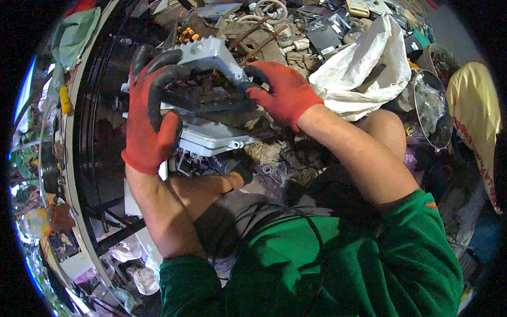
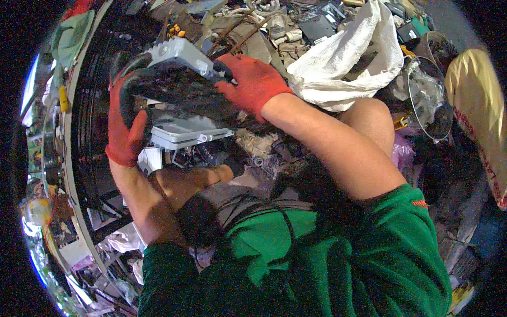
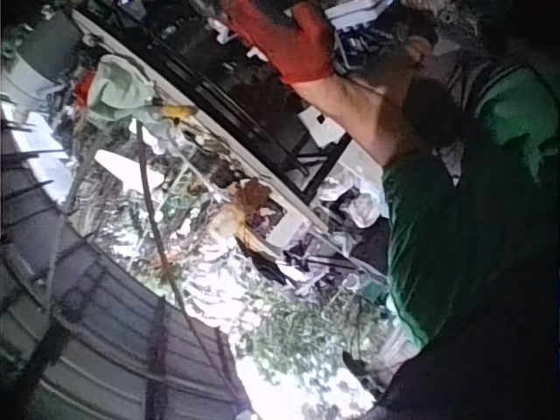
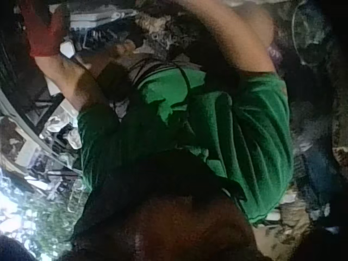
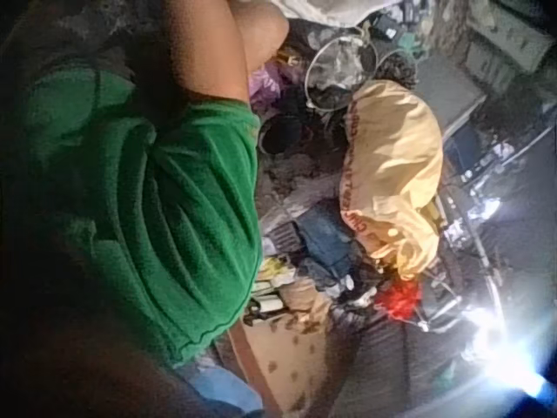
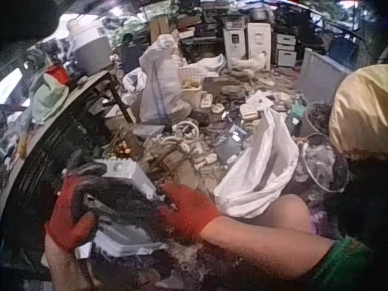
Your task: The person disassembles an electronic enclosure using pliers and by hand, removing the casing and inspecting internal components.
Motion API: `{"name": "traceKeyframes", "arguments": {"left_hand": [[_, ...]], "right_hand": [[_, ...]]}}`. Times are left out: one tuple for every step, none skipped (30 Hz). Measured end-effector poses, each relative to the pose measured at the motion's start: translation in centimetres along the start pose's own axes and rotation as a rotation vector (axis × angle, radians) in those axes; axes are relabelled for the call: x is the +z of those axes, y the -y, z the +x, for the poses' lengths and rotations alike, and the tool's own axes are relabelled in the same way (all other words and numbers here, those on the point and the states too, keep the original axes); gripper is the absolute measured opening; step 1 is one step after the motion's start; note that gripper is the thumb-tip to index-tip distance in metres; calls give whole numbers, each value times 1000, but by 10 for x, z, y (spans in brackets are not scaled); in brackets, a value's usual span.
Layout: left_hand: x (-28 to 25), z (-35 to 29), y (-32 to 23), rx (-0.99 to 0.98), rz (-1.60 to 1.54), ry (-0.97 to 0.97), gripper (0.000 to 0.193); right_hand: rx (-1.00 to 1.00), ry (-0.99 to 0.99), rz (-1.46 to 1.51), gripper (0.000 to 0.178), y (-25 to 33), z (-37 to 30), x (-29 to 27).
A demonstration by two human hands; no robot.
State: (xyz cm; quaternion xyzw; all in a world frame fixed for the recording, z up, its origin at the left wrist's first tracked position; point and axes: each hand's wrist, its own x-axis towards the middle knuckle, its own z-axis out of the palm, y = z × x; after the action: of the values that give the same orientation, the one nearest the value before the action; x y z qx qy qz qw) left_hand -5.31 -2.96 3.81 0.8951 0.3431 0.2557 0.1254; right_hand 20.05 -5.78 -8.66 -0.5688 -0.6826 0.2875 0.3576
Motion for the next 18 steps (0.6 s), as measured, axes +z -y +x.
{"name": "traceKeyframes", "arguments": {"left_hand": [[-1, 1, -2, 8, 51, 14, 61], [-2, 2, -3, 17, 102, 29, 60], [-3, 4, -4, 26, 152, 42, 58], [-5, 7, -5, 45, 154, 60, 58], [-6, 10, -4, 63, 156, 79, 58], [-8, 11, -3, 77, 164, 97, 58], [-8, 9, 1, 82, 185, 91, 57], [-7, 5, 6, 86, 207, 85, 56], [-6, 3, 9, 95, 225, 82, 54], [-6, 2, 10, 92, 246, 100, 53], [-8, 0, 10, 89, 267, 117, 51], [-9, 0, 9, 89, 286, 137, 49], [-9, 0, 8, 86, 272, 138, 48], [-8, 0, 7, 83, 258, 138, 47], [-9, 0, 6, 80, 244, 139, 46], [-9, -1, 6, 80, 235, 137, 46], [-10, -2, 5, 81, 224, 134, 46], [-9, -2, 5, 85, 212, 131, 46]], "right_hand": [[0, 15, 19, 50, -2, 0, 0], [12, 17, 63, 47, -5, 0, 1], [-4, 2, 57, 48, -6, 1, 2], [-19, -13, 50, 48, -9, 2, 4], [-35, -28, 44, 49, -12, 2, 5], [-75, -50, 48, 51, -11, 4, 7], [-49, -33, 71, 52, -10, 4, 7], [-23, -15, 94, 54, -9, 3, 7], [7, -1, 116, 55, -7, 1, 7], [23, -3, 156, 54, -4, -1, 7], [62, 22, 163, 55, -6, 0, 8], [105, 44, 171, 56, -9, 0, 7], [147, 66, 178, 56, -12, -1, 8], [159, 80, 165, 58, -15, -2, 8], [171, 94, 153, 59, -17, -3, 9], [183, 107, 140, 60, -20, -3, 10], [183, 120, 131, 61, -22, -3, 12], [185, 130, 121, 63, -24, -4, 13]]}}
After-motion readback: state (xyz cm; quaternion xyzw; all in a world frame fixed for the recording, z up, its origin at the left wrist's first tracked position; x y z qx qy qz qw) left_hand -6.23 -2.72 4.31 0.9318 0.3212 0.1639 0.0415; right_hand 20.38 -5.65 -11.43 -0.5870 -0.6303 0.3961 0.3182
